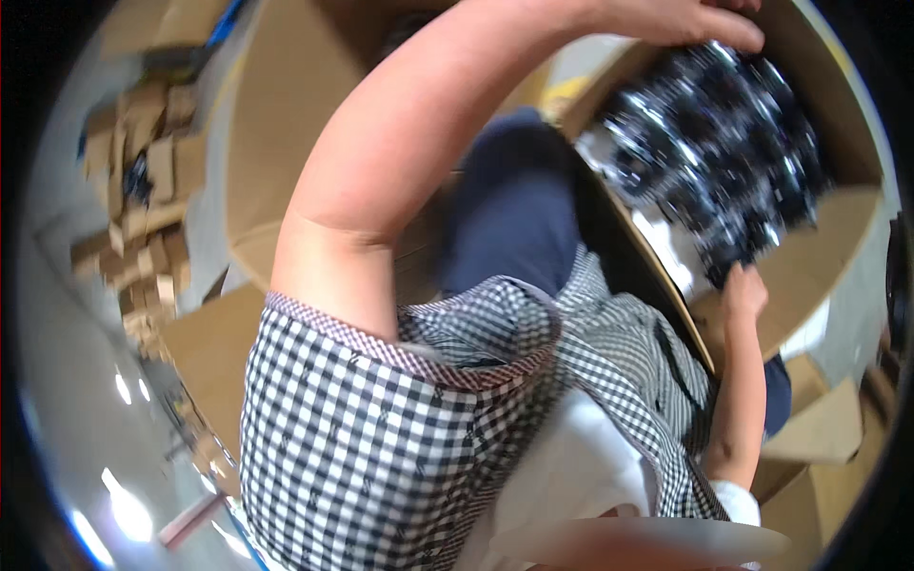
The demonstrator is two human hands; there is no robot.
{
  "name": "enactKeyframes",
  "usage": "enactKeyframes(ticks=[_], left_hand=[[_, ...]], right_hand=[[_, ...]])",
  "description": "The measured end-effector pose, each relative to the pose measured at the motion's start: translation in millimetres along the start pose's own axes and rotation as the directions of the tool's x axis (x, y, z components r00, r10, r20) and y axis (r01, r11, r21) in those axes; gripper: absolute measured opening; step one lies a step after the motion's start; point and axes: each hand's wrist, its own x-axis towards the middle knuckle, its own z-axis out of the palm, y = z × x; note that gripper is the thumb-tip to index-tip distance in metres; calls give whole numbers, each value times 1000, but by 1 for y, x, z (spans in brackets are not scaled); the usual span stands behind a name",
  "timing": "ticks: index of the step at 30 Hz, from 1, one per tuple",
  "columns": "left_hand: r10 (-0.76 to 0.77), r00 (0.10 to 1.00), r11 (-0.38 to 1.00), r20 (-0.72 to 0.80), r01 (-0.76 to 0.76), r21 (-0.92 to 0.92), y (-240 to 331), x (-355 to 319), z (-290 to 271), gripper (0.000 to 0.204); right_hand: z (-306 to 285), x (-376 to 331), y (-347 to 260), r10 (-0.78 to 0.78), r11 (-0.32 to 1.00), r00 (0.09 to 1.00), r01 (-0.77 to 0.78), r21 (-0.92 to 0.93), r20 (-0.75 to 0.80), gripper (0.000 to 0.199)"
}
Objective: The person packs black plastic electronic components by hand, transferring them from a bulk container into the individual cells of a grid-partitioned shipping box.
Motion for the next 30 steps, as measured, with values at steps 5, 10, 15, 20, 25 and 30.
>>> enactKeyframes(ticks=[5, 10, 15, 20, 25, 30], left_hand=[[-230, 841, 961, -489, 276, 21, -16, -139, -128, 31], [-593, 350, 482, -725, 876, 29, -132, -367, -162, 33], [-891, 66, -27, -449, 980, 196, -168, -497, -71, 39], [-882, -102, -315, -460, 853, 416, -163, -523, -17, 59], [-844, 108, -275, -525, 753, 597, -173, -537, -47, 81], [-920, 127, -143, -372, 774, 617, -191, -502, -29, 88]], right_hand=[[0, -3, 10, -81, 980, 995, 90, -177, 57, 16], [-65, -31, -8, -26, 984, 976, 63, -165, 215, 21], [-110, -53, -19, 7, 1000, 985, -6, -11, 172, 29], [-121, -68, -11, 64, 998, 977, -57, -40, 203, 32], [-111, -81, -10, 18, 999, 987, -23, 30, 162, 34], [-68, -75, 48, 23, 971, 990, -54, 231, 136, 28]])
